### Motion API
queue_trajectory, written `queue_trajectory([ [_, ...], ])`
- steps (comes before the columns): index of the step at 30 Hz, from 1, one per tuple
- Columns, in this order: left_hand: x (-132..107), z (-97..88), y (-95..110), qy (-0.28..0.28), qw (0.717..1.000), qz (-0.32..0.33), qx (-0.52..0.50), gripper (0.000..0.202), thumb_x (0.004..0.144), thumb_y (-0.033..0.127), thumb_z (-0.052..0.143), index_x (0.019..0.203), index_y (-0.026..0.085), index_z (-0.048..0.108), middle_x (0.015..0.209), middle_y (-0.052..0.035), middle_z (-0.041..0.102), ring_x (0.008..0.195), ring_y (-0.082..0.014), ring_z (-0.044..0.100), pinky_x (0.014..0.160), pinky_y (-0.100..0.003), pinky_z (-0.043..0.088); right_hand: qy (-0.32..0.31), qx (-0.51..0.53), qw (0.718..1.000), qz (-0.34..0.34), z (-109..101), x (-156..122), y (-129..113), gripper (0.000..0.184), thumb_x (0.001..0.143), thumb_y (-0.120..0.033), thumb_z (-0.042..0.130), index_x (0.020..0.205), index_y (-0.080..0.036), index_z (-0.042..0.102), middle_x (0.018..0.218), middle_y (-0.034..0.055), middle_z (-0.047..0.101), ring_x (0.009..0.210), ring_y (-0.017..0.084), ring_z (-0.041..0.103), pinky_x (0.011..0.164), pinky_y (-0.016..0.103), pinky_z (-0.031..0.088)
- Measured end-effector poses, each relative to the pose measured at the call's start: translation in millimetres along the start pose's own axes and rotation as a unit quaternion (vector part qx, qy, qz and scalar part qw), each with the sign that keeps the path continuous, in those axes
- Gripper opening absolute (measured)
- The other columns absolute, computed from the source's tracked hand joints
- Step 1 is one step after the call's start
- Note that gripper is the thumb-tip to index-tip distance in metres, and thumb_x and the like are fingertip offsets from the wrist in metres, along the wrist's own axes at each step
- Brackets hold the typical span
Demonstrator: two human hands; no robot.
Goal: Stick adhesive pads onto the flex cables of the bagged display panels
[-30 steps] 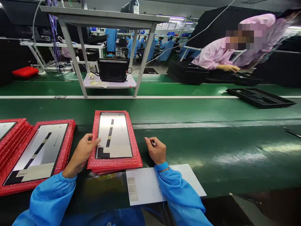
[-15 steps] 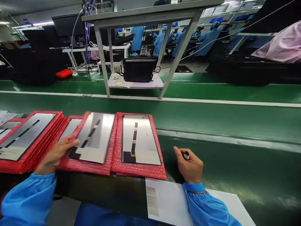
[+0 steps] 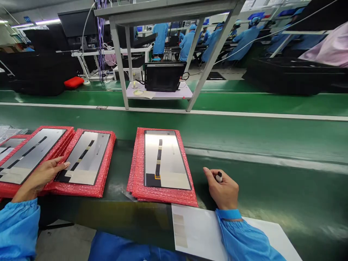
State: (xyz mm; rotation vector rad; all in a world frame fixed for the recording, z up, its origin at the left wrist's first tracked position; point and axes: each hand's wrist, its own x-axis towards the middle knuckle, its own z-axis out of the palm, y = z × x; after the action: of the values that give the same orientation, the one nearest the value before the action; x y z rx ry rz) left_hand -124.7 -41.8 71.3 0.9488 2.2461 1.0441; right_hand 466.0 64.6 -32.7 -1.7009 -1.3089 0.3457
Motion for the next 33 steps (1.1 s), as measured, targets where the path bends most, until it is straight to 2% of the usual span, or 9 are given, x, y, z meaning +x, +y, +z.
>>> queue_trajectory([
  [4, 7, -4.4, -5, -0.059, 0.997, -0.008, 0.047, 0.070, 0.048, 0.073, 0.089, 0.092, 0.021, 0.071, 0.102, -0.0050, 0.082, 0.110, -0.0285, 0.073, 0.094, -0.036, 0.058, -0.001, 0.002, 1.000, 0.005, 0, 0, 1, 0.053, 0.080, -0.071, 0.065, 0.064, -0.020, 0.065, 0.053, -0.0020, 0.046, 0.053, 0.017, 0.043, 0.054, 0.031, 0.035],
  [7, 9, -5.6, -3, -0.035, 0.991, 0.001, 0.129, 0.054, 0.060, 0.065, 0.083, 0.088, 0.022, 0.069, 0.105, -0.0073, 0.081, 0.121, -0.0340, 0.068, 0.105, -0.042, 0.052, -0.006, 0.005, 1.000, 0.003, 0, 0, 2, 0.052, 0.081, -0.070, 0.065, 0.065, -0.021, 0.065, 0.053, -0.0019, 0.047, 0.053, 0.017, 0.043, 0.054, 0.030, 0.035],
  [9, 5, -5.2, 0, 0.001, 0.981, 0.002, 0.192, 0.049, 0.065, 0.063, 0.079, 0.091, 0.023, 0.069, 0.104, -0.0093, 0.079, 0.128, -0.0422, 0.062, 0.112, -0.054, 0.044, -0.008, 0.004, 1.000, 0.004, 0, 0, 3, 0.052, 0.080, -0.070, 0.065, 0.065, -0.021, 0.065, 0.052, -0.0020, 0.047, 0.053, 0.016, 0.043, 0.054, 0.030, 0.035],
  [11, -4, -3.4, 3, 0.031, 0.963, 0.012, 0.267, 0.053, 0.071, 0.065, 0.073, 0.102, 0.023, 0.070, 0.106, -0.0125, 0.077, 0.127, -0.0488, 0.059, 0.111, -0.065, 0.040, -0.007, 0.003, 1.000, 0.006, 0, 1, 3, 0.052, 0.080, -0.070, 0.065, 0.065, -0.020, 0.065, 0.053, -0.0019, 0.047, 0.053, 0.016, 0.043, 0.054, 0.030, 0.034],
  [14, -17, 5.6, 11, 0.036, 0.908, 0.125, 0.398, 0.061, 0.086, 0.065, 0.055, 0.125, 0.019, 0.066, 0.117, -0.0175, 0.073, 0.122, -0.0467, 0.062, 0.107, -0.062, 0.045, 0.000, 0.002, 1.000, 0.004, 0, 1, 2, 0.051, 0.080, -0.069, 0.065, 0.065, -0.020, 0.066, 0.054, -0.0014, 0.049, 0.054, 0.016, 0.043, 0.054, 0.030, 0.035],
  [17, -14, 29.3, 31, -0.007, 0.862, 0.279, 0.422, 0.064, 0.097, 0.058, 0.043, 0.139, 0.013, 0.060, 0.135, -0.0196, 0.068, 0.124, -0.0400, 0.063, 0.110, -0.053, 0.046, 0.003, 0.002, 1.000, 0.002, 1, 1, 3, 0.051, 0.081, -0.068, 0.065, 0.066, -0.020, 0.066, 0.054, -0.0014, 0.049, 0.054, 0.016, 0.044, 0.054, 0.031, 0.035],
  [21, 23, 82.0, 65, -0.064, 0.841, 0.361, 0.397, 0.060, 0.101, 0.050, 0.043, 0.146, 0.013, 0.056, 0.150, -0.0166, 0.059, 0.139, -0.0317, 0.054, 0.120, -0.043, 0.039, 0.008, 0.002, 1.000, -0.001, 1, 1, 4, 0.051, 0.081, -0.068, 0.065, 0.066, -0.019, 0.067, 0.054, -0.0012, 0.049, 0.055, 0.017, 0.045, 0.055, 0.031, 0.035],
  [26, 72, 135.4, 87, -0.084, 0.833, 0.379, 0.395, 0.042, 0.104, 0.041, 0.050, 0.132, 0.015, 0.065, 0.141, -0.0175, 0.064, 0.136, -0.0320, 0.055, 0.120, -0.054, 0.038, 0.004, 0.011, 1.000, -0.004, 1, 0, 1, 0.050, 0.081, -0.066, 0.064, 0.065, -0.019, 0.065, 0.054, -0.0013, 0.049, 0.054, 0.016, 0.044, 0.054, 0.030, 0.034],
  [33, 94, 149.6, 80, -0.087, 0.846, 0.355, 0.389, 0.036, 0.101, 0.044, 0.065, 0.124, 0.016, 0.066, 0.130, -0.0106, 0.066, 0.120, -0.0262, 0.064, 0.107, -0.052, 0.052, 0.009, 0.018, 1.000, -0.016, 2, 1, 7, 0.048, 0.082, -0.063, 0.066, 0.063, -0.019, 0.063, 0.053, -0.0035, 0.045, 0.052, 0.014, 0.041, 0.052, 0.028, 0.033],
])
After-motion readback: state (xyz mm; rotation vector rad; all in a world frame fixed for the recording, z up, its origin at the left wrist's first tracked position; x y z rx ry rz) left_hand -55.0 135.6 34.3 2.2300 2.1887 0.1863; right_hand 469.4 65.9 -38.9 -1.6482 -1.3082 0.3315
